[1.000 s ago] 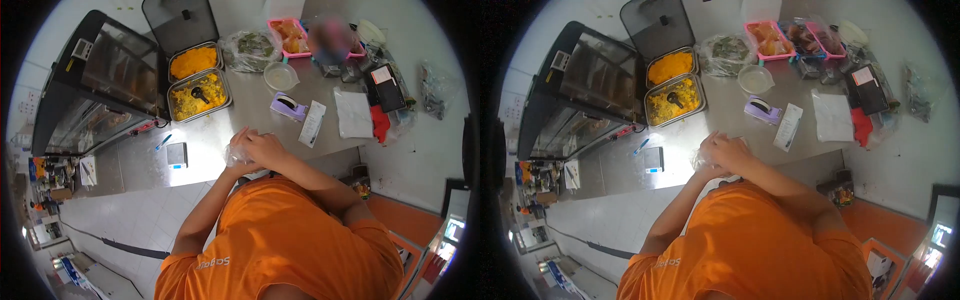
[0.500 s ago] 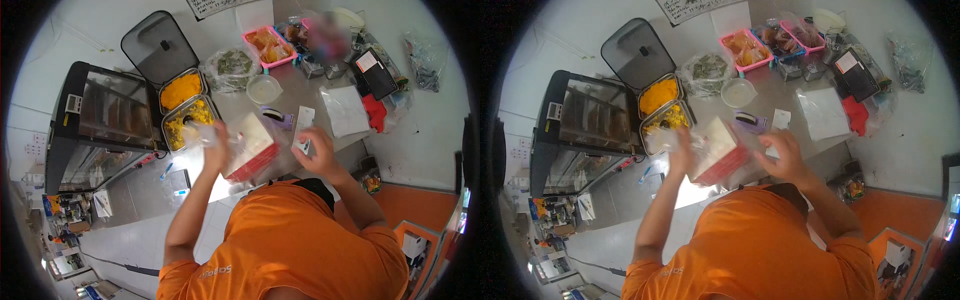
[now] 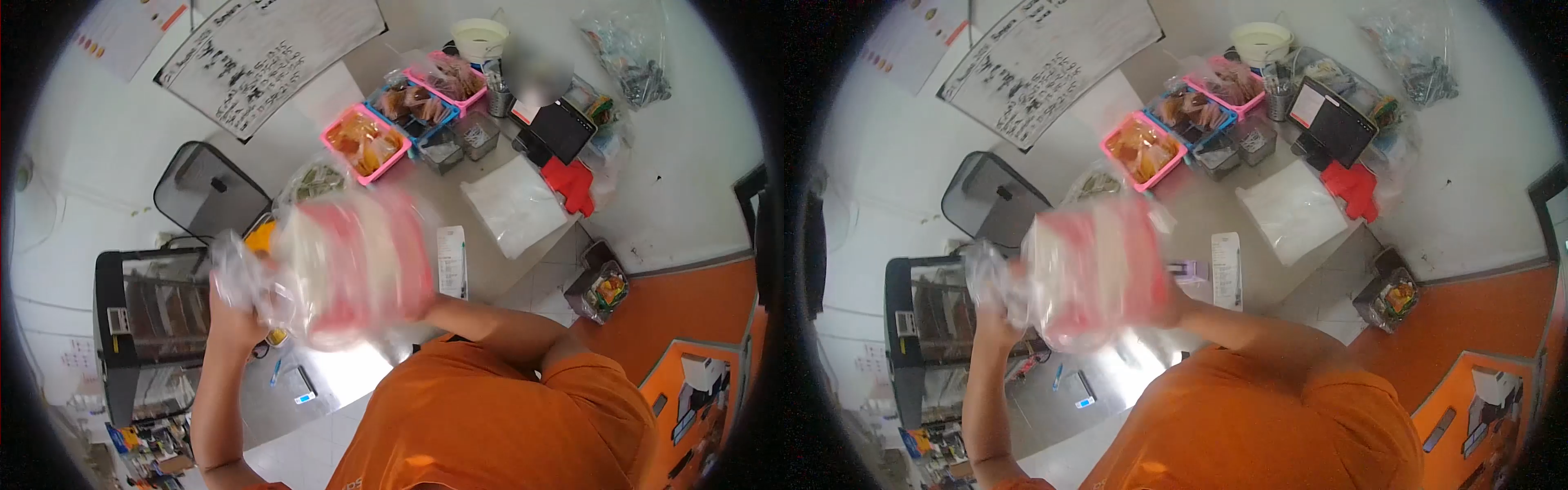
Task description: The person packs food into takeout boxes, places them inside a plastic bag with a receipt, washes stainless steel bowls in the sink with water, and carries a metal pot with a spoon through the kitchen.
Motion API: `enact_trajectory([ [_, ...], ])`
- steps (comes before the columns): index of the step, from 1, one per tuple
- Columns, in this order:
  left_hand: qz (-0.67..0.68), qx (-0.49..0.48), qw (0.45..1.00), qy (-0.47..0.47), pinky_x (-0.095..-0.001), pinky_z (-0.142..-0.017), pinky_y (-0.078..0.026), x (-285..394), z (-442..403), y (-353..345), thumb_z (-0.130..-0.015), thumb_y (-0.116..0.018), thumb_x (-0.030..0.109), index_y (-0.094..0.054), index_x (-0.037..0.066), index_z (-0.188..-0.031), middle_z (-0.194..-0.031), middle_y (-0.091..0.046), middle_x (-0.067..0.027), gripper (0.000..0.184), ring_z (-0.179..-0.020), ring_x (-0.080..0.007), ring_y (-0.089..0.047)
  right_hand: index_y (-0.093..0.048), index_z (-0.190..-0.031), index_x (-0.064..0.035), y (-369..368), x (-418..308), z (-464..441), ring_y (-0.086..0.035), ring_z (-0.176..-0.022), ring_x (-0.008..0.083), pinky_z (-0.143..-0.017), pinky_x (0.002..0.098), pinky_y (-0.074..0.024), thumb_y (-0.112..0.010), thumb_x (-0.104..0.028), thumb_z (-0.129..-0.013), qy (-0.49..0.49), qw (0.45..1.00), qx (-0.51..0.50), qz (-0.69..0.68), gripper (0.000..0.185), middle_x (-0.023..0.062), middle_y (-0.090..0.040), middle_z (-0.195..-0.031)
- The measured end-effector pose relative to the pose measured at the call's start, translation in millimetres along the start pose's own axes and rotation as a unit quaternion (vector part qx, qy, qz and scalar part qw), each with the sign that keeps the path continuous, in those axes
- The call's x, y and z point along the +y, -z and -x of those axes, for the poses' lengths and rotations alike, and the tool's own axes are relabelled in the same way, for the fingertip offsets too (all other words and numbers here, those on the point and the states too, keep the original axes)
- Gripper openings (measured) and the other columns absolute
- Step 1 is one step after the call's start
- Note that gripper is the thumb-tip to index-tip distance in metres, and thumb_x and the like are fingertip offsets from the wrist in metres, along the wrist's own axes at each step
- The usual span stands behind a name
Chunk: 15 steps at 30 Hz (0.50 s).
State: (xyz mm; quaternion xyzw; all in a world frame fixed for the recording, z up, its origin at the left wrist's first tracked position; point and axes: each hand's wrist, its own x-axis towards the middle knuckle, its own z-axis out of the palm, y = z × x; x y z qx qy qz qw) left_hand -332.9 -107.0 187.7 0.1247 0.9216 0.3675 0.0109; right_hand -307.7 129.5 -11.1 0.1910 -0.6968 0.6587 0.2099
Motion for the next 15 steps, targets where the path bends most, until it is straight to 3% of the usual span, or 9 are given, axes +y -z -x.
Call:
enact_trajectory([
  [2, -0.175, -0.022, 0.965, -0.192, -0.0505, -0.084, -0.049, -18.3, -5.1, 8.3, -0.084, -0.07, 0.032, -0.067, 0.009, -0.111, -0.105, -0.07, -0.0116, 0.036, -0.093, -0.0339, -0.066, -0.054, -0.136, -0.0103, 21.1, 31.7, -4.3, -0.055, -0.11, 0.0236, -0.093, 0.0412, -0.0399, -0.064, -0.033, -0.099, -0.125, 0.988, 0.019, -0.083, 0.044, 0.0145, -0.057, -0.122],
  [4, -0.334, -0.038, 0.865, -0.372, -0.053, -0.083, -0.048, -37.4, -0.7, 6.8, -0.073, -0.08, 0.025, -0.068, 0.009, -0.108, -0.102, -0.07, -0.013, 0.041, -0.09, -0.0363, -0.066, -0.06, -0.127, -0.008, 52.1, 79.3, -10.4, -0.063, -0.087, 0.0179, -0.075, 0.0348, -0.0504, -0.063, -0.024, -0.1, -0.244, 0.955, 0.033, -0.164, 0.032, 0.0083, -0.065, -0.102],
  [5, -0.344, -0.011, 0.883, -0.319, -0.051, -0.084, -0.049, -51.1, 10.0, -2.7, -0.074, -0.079, 0.024, -0.068, 0.009, -0.109, -0.102, -0.07, -0.013, 0.04, -0.092, -0.0369, -0.066, -0.063, -0.123, -0.0068, 73.6, 107.7, -15.3, -0.068, -0.075, 0.0151, -0.065, 0.0315, -0.0557, -0.063, -0.02, -0.101, -0.301, 0.931, 0.04, -0.201, 0.026, 0.0052, -0.07, -0.091],
  [6, -0.353, 0.014, 0.898, -0.263, -0.049, -0.085, -0.05, -66.5, 28.3, -15.9, -0.076, -0.078, 0.024, -0.068, 0.009, -0.11, -0.103, -0.07, -0.0129, 0.039, -0.094, -0.0374, -0.066, -0.065, -0.111, -0.0055, 120.0, 142.2, -38.9, -0.068, -0.075, 0.0164, -0.064, 0.0326, -0.0552, -0.062, -0.012, -0.098, -0.248, 0.961, 0.123, -0.022, 0.015, 0.0062, -0.069, -0.085],
  [7, -0.05, 0.069, 0.995, -0.051, -0.0479, -0.085, -0.05, -76.8, 49.5, -38.1, -0.078, -0.076, 0.022, -0.069, 0.007, -0.11, -0.102, -0.071, -0.0138, 0.036, -0.094, -0.0372, -0.067, -0.067, -0.099, -0.0041, 166.2, 175.8, -62.7, -0.068, -0.075, 0.0177, -0.063, 0.0337, -0.0548, -0.062, -0.003, -0.094, -0.226, 0.934, 0.215, 0.175, 0.008, 0.0072, -0.069, -0.079],
  [8, 0.099, 0.088, 0.989, 0.064, -0.047, -0.084, -0.051, -87.8, 68.4, -58.1, -0.081, -0.075, 0.02, -0.069, 0.006, -0.109, -0.101, -0.071, -0.0153, 0.032, -0.093, -0.0366, -0.067, -0.068, -0.095, -0.0015, 209.6, 203.9, -80.6, -0.07, -0.076, 0.0244, -0.068, 0.0381, -0.0559, -0.064, -0.004, -0.089, -0.126, 0.9, 0.276, 0.314, 0.008, 0.011, -0.072, -0.08],
  [9, 0.25, 0.141, 0.943, 0.169, -0.0462, -0.083, -0.052, -98.8, 87.2, -78.1, -0.083, -0.073, 0.018, -0.07, 0.004, -0.108, -0.1, -0.071, -0.0168, 0.029, -0.092, -0.0361, -0.067, -0.07, -0.097, -0.0007, 250.8, 238.1, -94.7, -0.071, -0.079, 0.0317, -0.074, 0.0432, -0.056, -0.068, -0.011, -0.085, -0.127, 0.857, 0.237, 0.44, 0.015, 0.0146, -0.073, -0.085],
  [11, 0.038, 0.152, 0.982, 0.104, -0.0454, -0.079, -0.052, -128.8, 119.7, -107.2, -0.089, -0.068, 0.015, -0.072, -0.001, -0.102, -0.094, -0.072, -0.0209, 0.021, -0.087, -0.034, -0.068, -0.073, -0.099, -0.0026, 305.5, 302.7, -114.7, -0.07, -0.084, 0.0372, -0.08, 0.0451, -0.0569, -0.071, -0.014, -0.083, -0.209, 0.755, -0.01, 0.621, 0.021, 0.0173, -0.073, -0.088],
  [15, -0.08, 0.183, 0.973, 0.116, -0.0452, -0.065, -0.047, -196.0, 170.9, -172.2, -0.095, -0.059, 0.017, -0.069, -0.002, -0.089, -0.077, -0.067, -0.0239, 0.022, -0.07, -0.0338, -0.065, -0.073, -0.116, -0.0018, 317.2, 334.1, -122.4, -0.064, -0.121, 0.037, -0.097, 0.0489, -0.055, -0.063, -0.01, -0.087, -0.309, 0.741, -0.137, 0.58, 0.032, 0.02, -0.066, -0.129],
])
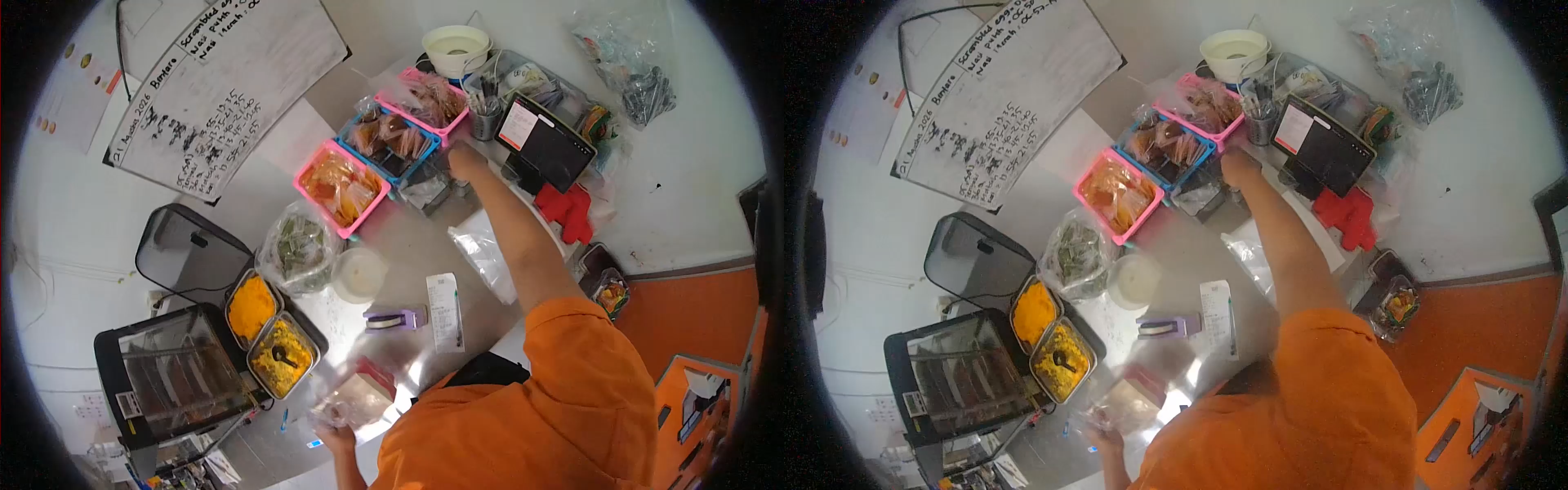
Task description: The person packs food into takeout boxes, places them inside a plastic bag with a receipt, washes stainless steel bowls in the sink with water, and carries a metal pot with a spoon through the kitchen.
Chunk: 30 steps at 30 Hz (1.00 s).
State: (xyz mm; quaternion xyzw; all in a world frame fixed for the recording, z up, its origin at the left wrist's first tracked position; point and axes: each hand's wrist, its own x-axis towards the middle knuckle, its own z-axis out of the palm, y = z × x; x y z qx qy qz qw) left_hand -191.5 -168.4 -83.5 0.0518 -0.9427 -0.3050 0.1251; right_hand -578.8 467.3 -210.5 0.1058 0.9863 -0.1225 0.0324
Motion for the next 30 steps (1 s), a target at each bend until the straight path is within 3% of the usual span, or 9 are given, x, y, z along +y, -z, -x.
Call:
enact_trajectory([
  [3, -0.013, -0.029, 0.999, -0.032, -0.0456, -0.061, -0.042, 18.9, 17.6, -11.4, -0.1, -0.054, 0.021, -0.059, -0.001, -0.077, -0.071, -0.064, -0.0207, 0.032, -0.063, -0.0316, -0.058, -0.073, -0.114, -0.0009, 11.7, -15.6, 8.2, -0.065, -0.118, 0.0369, -0.096, 0.0483, -0.0554, -0.063, -0.01, -0.086, -0.057, 0.998, -0.019, -0.022, 0.031, 0.0201, -0.067, -0.128],
  [5, 0.008, -0.085, 0.993, 0.076, -0.0471, -0.064, -0.044, 31.9, 30.2, -13.4, -0.096, -0.058, 0.018, -0.064, 0.0, -0.082, -0.076, -0.066, -0.0201, 0.024, -0.069, -0.0362, -0.06, -0.073, -0.113, -0.0014, 1.4, -2.6, -9.3, -0.065, -0.119, 0.0359, -0.096, 0.0482, -0.0556, -0.063, -0.01, -0.087, -0.017, 0.998, -0.052, -0.021, 0.03, 0.019, -0.066, -0.13],
  [9, 0.003, -0.106, 0.994, 0.012, -0.0486, -0.069, -0.049, 10.1, 51.9, -21.2, -0.092, -0.063, 0.015, -0.069, 0.001, -0.088, -0.083, -0.069, -0.0188, 0.016, -0.077, -0.0409, -0.065, -0.074, -0.112, -0.0029, 20.2, -6.6, 4.9, -0.065, -0.12, 0.0347, -0.095, 0.0471, -0.0561, -0.064, -0.01, -0.087, 0.001, 0.998, -0.058, -0.021, 0.028, 0.0179, -0.065, -0.132],
  [11, -0.045, -0.119, 0.989, -0.07, -0.0496, -0.072, -0.051, 4.5, 51.5, -24.4, -0.092, -0.064, 0.013, -0.071, 0.0, -0.091, -0.085, -0.071, -0.018, 0.015, -0.08, -0.0425, -0.066, -0.073, -0.113, -0.0021, -51.6, 23.9, -22.1, -0.065, -0.119, 0.0349, -0.095, 0.0463, -0.0563, -0.066, -0.012, -0.086, 0.032, 0.998, 0.01, 0.053, 0.029, 0.0185, -0.064, -0.133],
  [13, 0.003, -0.12, 0.992, -0.047, -0.0479, -0.071, -0.051, 17.2, 42.2, -26.0, -0.091, -0.063, 0.015, -0.072, 0.002, -0.093, -0.087, -0.071, -0.018, 0.016, -0.081, -0.0416, -0.067, -0.074, -0.109, -0.0029, -60.0, 29.5, -37.4, -0.066, -0.117, 0.0352, -0.094, 0.0455, -0.0564, -0.068, -0.014, -0.085, 0.027, 0.997, 0.034, 0.059, 0.027, 0.0188, -0.066, -0.13],
  [18, 0.015, -0.157, 0.983, -0.089, -0.0483, -0.07, -0.053, 16.8, 33.7, -19.2, -0.087, -0.063, 0.01, -0.068, 0.0, -0.092, -0.085, -0.07, -0.0198, 0.013, -0.078, -0.0445, -0.067, -0.08, -0.083, -0.012, -27.8, 27.8, -18.9, -0.072, -0.088, 0.0283, -0.083, 0.0414, -0.0554, -0.07, -0.016, -0.078, 0.059, 0.994, 0.011, -0.095, 0.011, 0.0094, -0.076, -0.089],
  [23, 0.02, -0.217, 0.968, -0.121, -0.0483, -0.063, -0.054, 7.2, 30.7, -20.3, -0.083, -0.064, 0.008, -0.065, 0.001, -0.091, -0.082, -0.069, -0.0195, 0.011, -0.071, -0.0452, -0.066, -0.079, -0.083, -0.0093, 15.8, 13.0, 13.2, -0.071, -0.075, 0.0202, -0.07, 0.0359, -0.055, -0.076, -0.015, -0.081, 0.089, 0.947, 0.141, -0.274, 0.006, 0.0082, -0.075, -0.081],
  [27, 0.012, -0.221, 0.969, -0.112, -0.0474, -0.068, -0.055, 17.0, 21.3, -15.3, -0.079, -0.064, 0.005, -0.067, 0.002, -0.095, -0.083, -0.07, -0.0195, 0.016, -0.077, -0.044, -0.068, -0.077, -0.088, -0.0063, 60.3, -16.7, 42.7, -0.067, -0.074, 0.0114, -0.068, 0.0315, -0.0542, -0.077, -0.014, -0.087, 0.065, 0.887, 0.202, -0.41, 0.008, 0.0049, -0.073, -0.077],
  [30, 0.05, -0.232, 0.965, -0.115, -0.047, -0.071, -0.055, 6.4, 19.1, -16.4, -0.076, -0.063, 0.002, -0.068, 0.003, -0.095, -0.086, -0.07, -0.0195, 0.02, -0.08, -0.0438, -0.068, -0.077, -0.09, -0.0048, 86.7, -55.2, 85.6, -0.068, -0.074, 0.0158, -0.072, 0.0331, -0.0543, -0.077, -0.015, -0.086, 0.032, 0.835, 0.18, -0.518, 0.011, 0.0055, -0.075, -0.08],
])
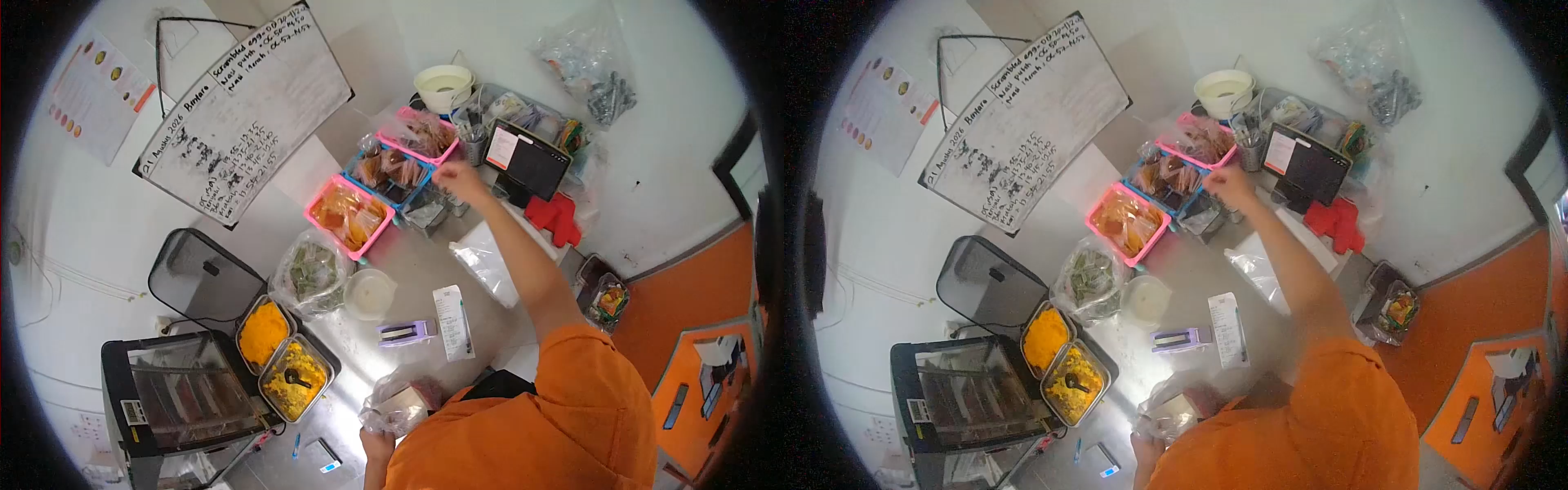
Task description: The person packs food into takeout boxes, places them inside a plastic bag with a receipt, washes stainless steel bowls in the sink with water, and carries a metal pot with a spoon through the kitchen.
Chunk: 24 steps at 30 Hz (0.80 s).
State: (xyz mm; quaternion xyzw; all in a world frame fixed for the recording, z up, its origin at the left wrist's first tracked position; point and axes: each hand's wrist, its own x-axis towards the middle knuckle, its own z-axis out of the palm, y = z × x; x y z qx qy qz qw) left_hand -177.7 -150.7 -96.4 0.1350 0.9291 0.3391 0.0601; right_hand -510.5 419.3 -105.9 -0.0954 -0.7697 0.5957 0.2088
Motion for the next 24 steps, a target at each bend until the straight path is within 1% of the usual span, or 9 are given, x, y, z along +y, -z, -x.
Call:
enact_trajectory([
  [4, 0.057, -0.031, 0.998, 0.022, -0.0459, -0.073, -0.055, -5.3, -1.3, -1.8, -0.076, -0.06, -0.002, -0.069, 0.002, -0.092, -0.089, -0.07, -0.019, 0.019, -0.081, -0.0424, -0.068, -0.071, -0.098, -0.0052, -60.0, -57.8, 117.5, -0.065, -0.082, 0.0083, -0.073, 0.0266, -0.0543, -0.074, -0.002, -0.088, 0.173, 0.982, -0.046, -0.059, 0.01, -0.0007, -0.071, -0.09],
  [6, 0.032, -0.04, 0.993, -0.11, -0.0418, -0.073, -0.054, -1.3, -9.8, 5.1, -0.078, -0.06, -0.005, -0.07, 0.0, -0.091, -0.086, -0.07, -0.0164, 0.017, -0.075, -0.0357, -0.067, -0.071, -0.093, -0.0077, -96.9, -76.6, 200.0, -0.064, -0.084, 0.0098, -0.074, 0.0297, -0.0537, -0.075, -0.009, -0.089, 0.034, 0.975, -0.192, -0.102, 0.006, 0.0003, -0.071, -0.086],
  [9, 0.268, 0.018, 0.962, 0.044, -0.0383, -0.07, -0.053, -17.1, -9.6, -24.8, -0.082, -0.067, -0.002, -0.07, -0.003, -0.094, -0.078, -0.065, -0.0146, 0.013, -0.07, -0.0269, -0.061, -0.068, -0.089, -0.004, -164.5, -83.4, 311.1, -0.065, -0.076, 0.0191, -0.071, 0.0355, -0.0529, -0.07, -0.01, -0.085, 0.068, 0.944, -0.324, -0.01, 0.007, 0.009, -0.068, -0.079],
  [10, 0.335, 0.04, 0.938, 0.073, -0.0383, -0.07, -0.053, 1.2, -13.0, -26.5, -0.082, -0.068, -0.002, -0.069, -0.005, -0.094, -0.076, -0.064, -0.0139, 0.013, -0.069, -0.0257, -0.061, -0.066, -0.086, -0.0038, -180.1, -95.5, 341.5, -0.064, -0.071, 0.0229, -0.067, 0.0391, -0.0513, -0.067, -0.006, -0.082, 0.151, 0.95, -0.272, 0.001, 0.004, 0.0101, -0.066, -0.075],
  [13, 0.249, 0.042, 0.966, -0.05, -0.0343, -0.065, -0.057, -16.1, -14.1, -25.7, -0.091, -0.062, 0.008, -0.067, -0.005, -0.106, -0.091, -0.069, -0.011, 0.021, -0.076, -0.021, -0.066, -0.063, -0.082, -0.0039, -194.9, -131.3, 383.2, -0.061, -0.064, 0.0211, -0.061, 0.0375, -0.049, -0.067, -0.006, -0.078, 0.093, 0.959, -0.26, -0.065, 0.006, 0.009, -0.064, -0.072],
  [16, 0.275, 0.04, 0.96, -0.016, -0.032, -0.066, -0.054, -24.7, -11.5, -38.3, -0.088, -0.063, 0.008, -0.063, -0.001, -0.095, -0.091, -0.063, -0.007, 0.011, -0.074, -0.0191, -0.059, -0.063, -0.08, -0.0045, -191.0, -135.3, 402.6, -0.061, -0.064, 0.02, -0.061, 0.0348, -0.0492, -0.067, -0.006, -0.076, 0.083, 0.974, -0.203, -0.061, 0.006, 0.0078, -0.064, -0.071],
  [19, 0.591, 0.077, 0.797, 0.101, -0.0376, -0.073, -0.055, -0.5, -6.1, -33.4, -0.081, -0.063, 0.0, -0.066, -0.004, -0.094, -0.086, -0.06, -0.0133, 0.014, -0.083, -0.028, -0.062, -0.063, -0.08, -0.0054, -204.7, -134.9, 421.6, -0.062, -0.065, 0.02, -0.061, 0.0352, -0.049, -0.068, -0.007, -0.075, 0.059, 0.986, -0.147, -0.06, 0.006, 0.007, -0.064, -0.071],
  [22, 0.081, -0.032, 0.994, -0.059, -0.042, -0.07, -0.052, -136.8, -21.8, -62.8, -0.09, -0.067, 0.009, -0.028, 0.001, -0.153, -0.106, -0.062, -0.0203, 0.074, -0.08, -0.0281, -0.061, -0.064, -0.079, -0.0059, -212.8, -116.9, 441.0, -0.061, -0.065, 0.0197, -0.061, 0.0364, -0.0482, -0.069, -0.008, -0.075, 0.014, 0.978, -0.201, -0.061, 0.008, 0.0074, -0.063, -0.071],
  [24, 0.032, 0.009, 0.979, -0.202, -0.0382, -0.068, -0.052, -67.2, -11.7, -29.7, -0.089, -0.063, 0.003, -0.051, -0.005, -0.126, -0.104, -0.062, -0.0175, 0.04, -0.082, -0.0258, -0.06, -0.064, -0.079, -0.0057, -201.8, -122.6, 442.8, -0.061, -0.066, 0.0198, -0.062, 0.0369, -0.0487, -0.07, -0.01, -0.074, -0.008, 0.975, -0.219, -0.036, 0.009, 0.0077, -0.064, -0.071],
])
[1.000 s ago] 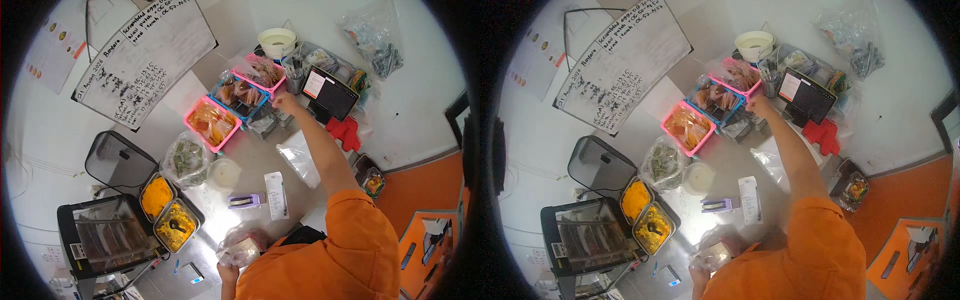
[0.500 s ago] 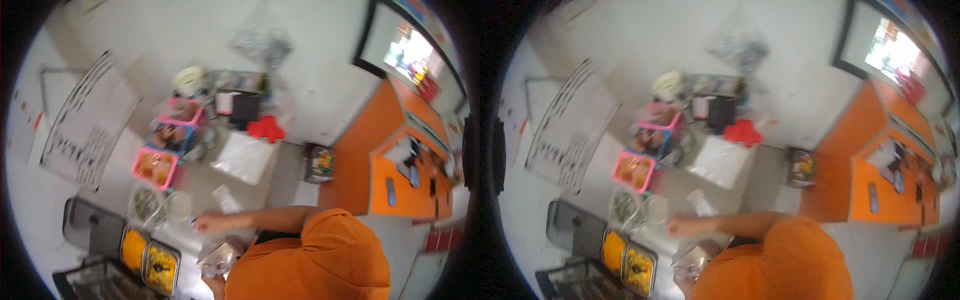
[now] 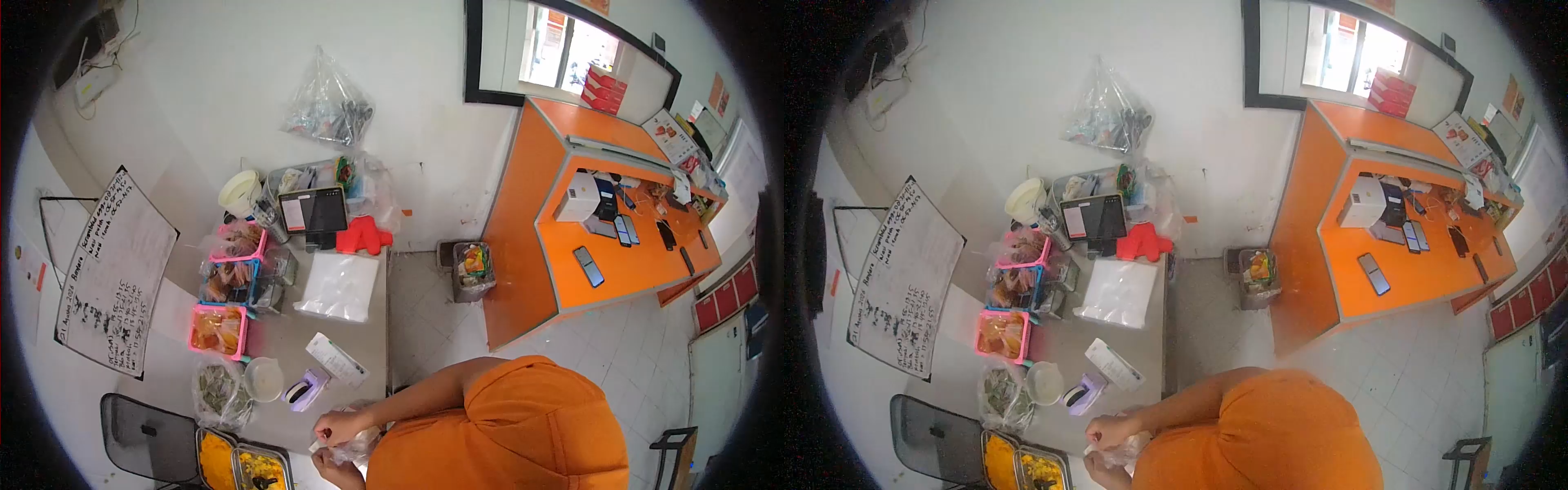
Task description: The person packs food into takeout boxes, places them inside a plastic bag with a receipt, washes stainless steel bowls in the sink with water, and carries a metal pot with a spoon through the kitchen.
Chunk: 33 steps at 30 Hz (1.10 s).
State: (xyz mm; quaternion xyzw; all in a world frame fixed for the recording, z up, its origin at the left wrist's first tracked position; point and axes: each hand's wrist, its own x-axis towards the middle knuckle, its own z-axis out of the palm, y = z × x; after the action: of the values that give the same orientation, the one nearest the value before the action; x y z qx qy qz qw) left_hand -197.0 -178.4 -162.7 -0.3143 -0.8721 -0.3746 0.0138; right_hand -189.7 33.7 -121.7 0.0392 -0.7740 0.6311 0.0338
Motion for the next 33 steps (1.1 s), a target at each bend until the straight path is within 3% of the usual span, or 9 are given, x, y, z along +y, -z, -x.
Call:
enact_trajectory([
  [1, -0.028, 0.014, 0.997, -0.072, -0.0364, -0.068, -0.052, 50.7, -14.4, 19.8, -0.088, -0.061, -0.001, -0.063, -0.007, -0.113, -0.103, -0.063, -0.0161, 0.027, -0.084, -0.0247, -0.06, -0.064, -0.079, -0.0057, 5.0, -4.1, 2.1, -0.061, -0.066, 0.0199, -0.063, 0.0372, -0.0489, -0.071, -0.01, -0.074, -0.014, 1.0, -0.009, 0.009, 0.009, 0.0078, -0.064, -0.071],
  [2, 0.04, 0.033, 0.998, -0.036, -0.0345, -0.064, -0.051, 83.9, -23.6, 27.2, -0.084, -0.06, -0.006, -0.065, -0.01, -0.102, -0.099, -0.062, -0.0143, 0.019, -0.082, -0.0246, -0.058, -0.064, -0.079, -0.0055, 9.7, -5.6, 2.9, -0.061, -0.066, 0.0198, -0.063, 0.0372, -0.0492, -0.071, -0.01, -0.075, 0.01, 1.0, -0.019, 0.013, 0.009, 0.0079, -0.064, -0.072],
  [6, 0.073, -0.009, 0.997, 0.033, -0.035, -0.064, -0.051, 56.9, -21.9, 22.3, -0.076, -0.062, -0.012, -0.063, -0.011, -0.107, -0.097, -0.062, -0.0158, 0.031, -0.081, -0.0259, -0.057, -0.065, -0.079, -0.0047, 32.1, -20.9, 5.3, -0.063, -0.068, 0.0223, -0.065, 0.0385, -0.0505, -0.072, -0.011, -0.076, 0.075, 0.994, -0.075, 0.028, 0.01, 0.0095, -0.066, -0.074],
  [9, 0.016, -0.028, 0.999, -0.006, -0.0362, -0.065, -0.053, 56.2, -25.1, 26.3, -0.07, -0.065, -0.014, -0.062, -0.012, -0.111, -0.098, -0.063, -0.0182, 0.041, -0.081, -0.0279, -0.06, -0.067, -0.078, -0.004, 31.6, 7.6, -3.1, -0.065, -0.07, 0.028, -0.067, 0.0411, -0.0509, -0.073, -0.011, -0.074, 0.124, 0.982, -0.075, 0.124, 0.011, 0.0127, -0.067, -0.075],
  [12, -0.028, 0.053, 0.996, -0.063, -0.0384, -0.064, -0.055, 86.6, -39.8, 32.5, -0.071, -0.068, -0.005, -0.071, -0.004, -0.103, -0.09, -0.068, -0.0165, 0.033, -0.078, -0.0321, -0.065, -0.07, -0.076, -0.0044, 30.4, 17.5, -5.9, -0.066, -0.074, 0.0336, -0.069, 0.0437, -0.0511, -0.073, -0.013, -0.072, 0.134, 0.972, -0.106, 0.158, 0.011, 0.0154, -0.068, -0.077],
  [14, 0.096, 0.042, 0.994, 0.025, -0.0419, -0.072, -0.053, 57.6, -34.8, 10.7, -0.072, -0.064, -0.004, -0.067, -0.007, -0.097, -0.088, -0.065, -0.0181, 0.025, -0.084, -0.0339, -0.064, -0.072, -0.076, -0.0053, 25.9, 12.3, -3.7, -0.066, -0.076, 0.0353, -0.07, 0.0447, -0.0513, -0.072, -0.014, -0.072, 0.131, 0.97, -0.126, 0.16, 0.01, 0.016, -0.069, -0.078],
  [17, 0.001, 0.001, 0.998, 0.069, -0.0477, -0.076, -0.05, 61.0, -34.7, 15.9, -0.066, -0.061, -0.01, -0.064, -0.009, -0.09, -0.088, -0.065, -0.0227, 0.025, -0.085, -0.0429, -0.063, -0.075, -0.076, -0.0072, 13.9, 19.2, -5.1, -0.068, -0.075, 0.0347, -0.069, 0.0452, -0.0519, -0.072, -0.014, -0.071, 0.137, 0.968, -0.126, 0.168, 0.009, 0.0153, -0.07, -0.078],
  [22, -0.091, -0.028, 0.995, 0.038, -0.0456, -0.072, -0.051, 92.9, -44.1, 28.3, -0.069, -0.063, -0.008, -0.065, -0.008, -0.091, -0.086, -0.066, -0.0225, 0.022, -0.079, -0.0424, -0.064, -0.074, -0.076, -0.0075, 12.6, 33.9, -8.7, -0.069, -0.075, 0.0355, -0.068, 0.0475, -0.0526, -0.075, -0.017, -0.072, 0.145, 0.972, -0.077, 0.165, 0.011, 0.0141, -0.071, -0.076],
  [33, -0.08, -0.042, 0.996, 0.019, -0.0493, -0.066, -0.051, 79.1, -56.8, 30.0, -0.071, -0.065, -0.003, -0.069, -0.007, -0.085, -0.08, -0.069, -0.0251, 0.015, -0.073, -0.0431, -0.066, -0.068, -0.072, -0.0036, -4.8, 46.5, -10.1, -0.065, -0.079, 0.0381, -0.07, 0.05, -0.0496, -0.07, -0.015, -0.074, 0.128, 0.962, -0.087, 0.226, 0.011, 0.0168, -0.066, -0.078],
])
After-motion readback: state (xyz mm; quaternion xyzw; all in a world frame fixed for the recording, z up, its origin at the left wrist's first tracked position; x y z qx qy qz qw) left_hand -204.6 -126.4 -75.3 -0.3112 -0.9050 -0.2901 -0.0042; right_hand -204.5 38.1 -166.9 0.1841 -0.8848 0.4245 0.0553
